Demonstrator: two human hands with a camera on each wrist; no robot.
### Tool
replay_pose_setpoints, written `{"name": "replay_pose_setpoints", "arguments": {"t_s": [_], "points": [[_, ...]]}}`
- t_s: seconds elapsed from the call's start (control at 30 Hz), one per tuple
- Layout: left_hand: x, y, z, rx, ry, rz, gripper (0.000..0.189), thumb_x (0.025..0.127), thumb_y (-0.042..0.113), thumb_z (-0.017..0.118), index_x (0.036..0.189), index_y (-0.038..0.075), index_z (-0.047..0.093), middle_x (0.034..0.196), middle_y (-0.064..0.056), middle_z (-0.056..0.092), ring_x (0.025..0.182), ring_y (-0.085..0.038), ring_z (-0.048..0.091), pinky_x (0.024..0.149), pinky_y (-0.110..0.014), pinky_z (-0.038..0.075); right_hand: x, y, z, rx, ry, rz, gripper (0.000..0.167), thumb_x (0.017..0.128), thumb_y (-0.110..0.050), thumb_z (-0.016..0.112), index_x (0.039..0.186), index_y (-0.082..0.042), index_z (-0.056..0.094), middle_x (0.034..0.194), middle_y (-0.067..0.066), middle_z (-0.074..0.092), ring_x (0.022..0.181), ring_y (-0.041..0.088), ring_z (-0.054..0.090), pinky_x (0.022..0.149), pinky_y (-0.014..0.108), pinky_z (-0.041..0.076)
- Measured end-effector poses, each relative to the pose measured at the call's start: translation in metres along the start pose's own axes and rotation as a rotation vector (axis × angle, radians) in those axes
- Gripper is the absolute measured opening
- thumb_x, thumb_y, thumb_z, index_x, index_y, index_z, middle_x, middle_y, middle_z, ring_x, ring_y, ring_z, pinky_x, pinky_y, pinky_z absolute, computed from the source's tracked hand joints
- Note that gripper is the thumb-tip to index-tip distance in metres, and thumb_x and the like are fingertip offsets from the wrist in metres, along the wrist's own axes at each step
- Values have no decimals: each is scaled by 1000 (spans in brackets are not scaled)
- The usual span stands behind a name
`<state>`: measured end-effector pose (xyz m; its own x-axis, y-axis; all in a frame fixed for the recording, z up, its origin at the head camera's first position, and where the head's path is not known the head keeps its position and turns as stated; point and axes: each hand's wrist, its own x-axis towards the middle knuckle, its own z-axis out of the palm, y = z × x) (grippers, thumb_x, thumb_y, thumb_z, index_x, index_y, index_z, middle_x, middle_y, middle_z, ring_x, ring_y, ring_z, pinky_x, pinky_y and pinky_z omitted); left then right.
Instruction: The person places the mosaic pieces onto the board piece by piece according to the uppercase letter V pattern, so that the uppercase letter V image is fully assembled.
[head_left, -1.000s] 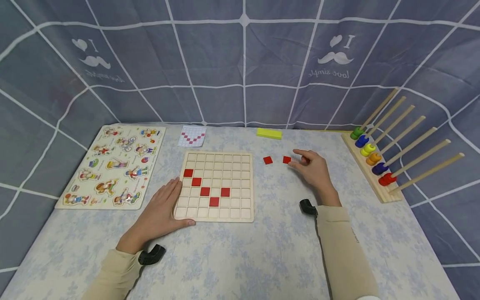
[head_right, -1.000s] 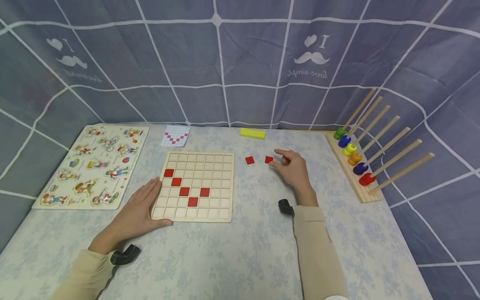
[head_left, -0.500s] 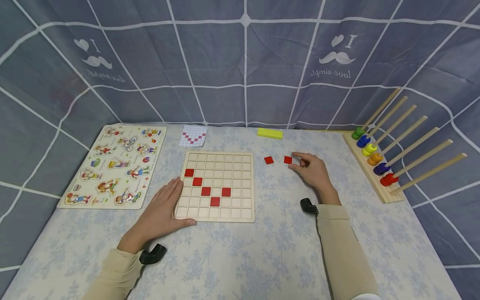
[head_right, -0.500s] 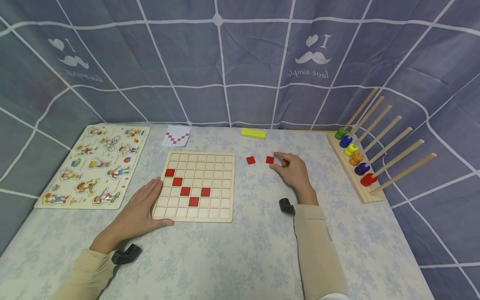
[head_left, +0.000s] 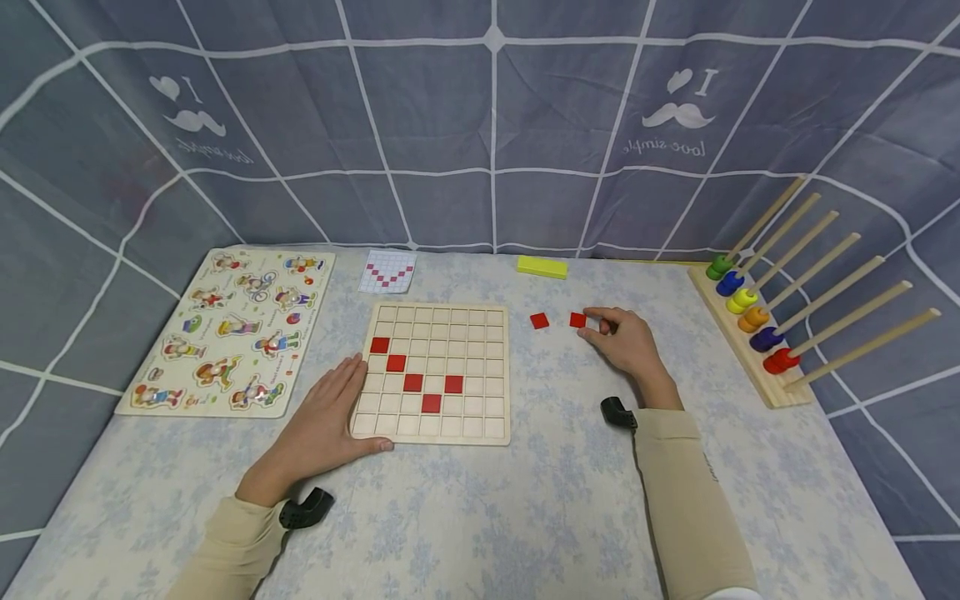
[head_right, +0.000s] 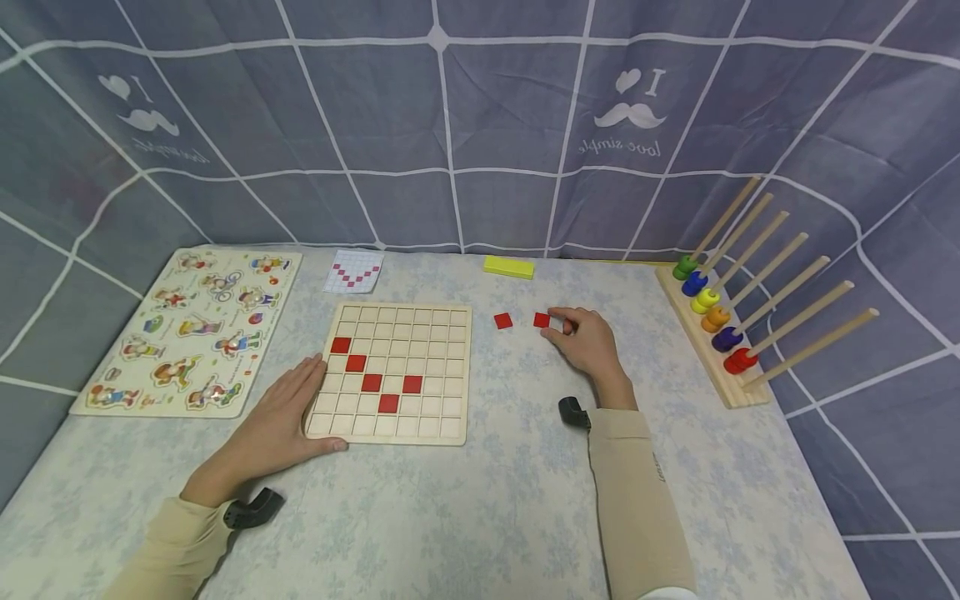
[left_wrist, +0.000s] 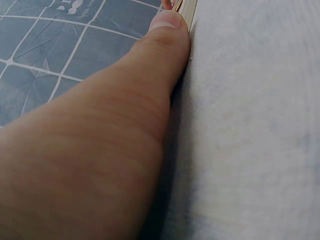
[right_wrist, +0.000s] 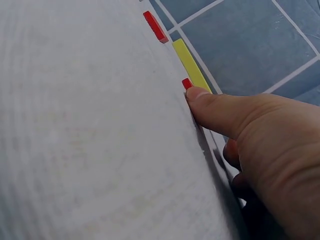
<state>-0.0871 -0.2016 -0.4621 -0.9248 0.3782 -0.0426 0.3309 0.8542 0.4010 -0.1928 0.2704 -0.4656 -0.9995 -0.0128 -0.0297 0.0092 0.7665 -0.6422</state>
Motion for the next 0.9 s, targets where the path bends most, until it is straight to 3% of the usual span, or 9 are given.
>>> {"name": "replay_pose_setpoints", "arguments": {"t_s": [0.53,0.9], "points": [[0,0,0,-4,5,-1,129,74,71,77,161,-5,19,169,-23,18,157,-41,18,125,-57,19,-1,-2,1,8,38,-3,35,97,-30,71,121,-6,71,80,4,50,71,21,41,75,35,38],[0,-1,0,-8,-3,-7,130,73,71,78,161,-4,19,170,-22,17,157,-41,17,126,-58,18,-4,2,6,11,110,-67,29,95,-27,75,113,-5,73,75,3,46,81,24,46,85,40,44]]}}
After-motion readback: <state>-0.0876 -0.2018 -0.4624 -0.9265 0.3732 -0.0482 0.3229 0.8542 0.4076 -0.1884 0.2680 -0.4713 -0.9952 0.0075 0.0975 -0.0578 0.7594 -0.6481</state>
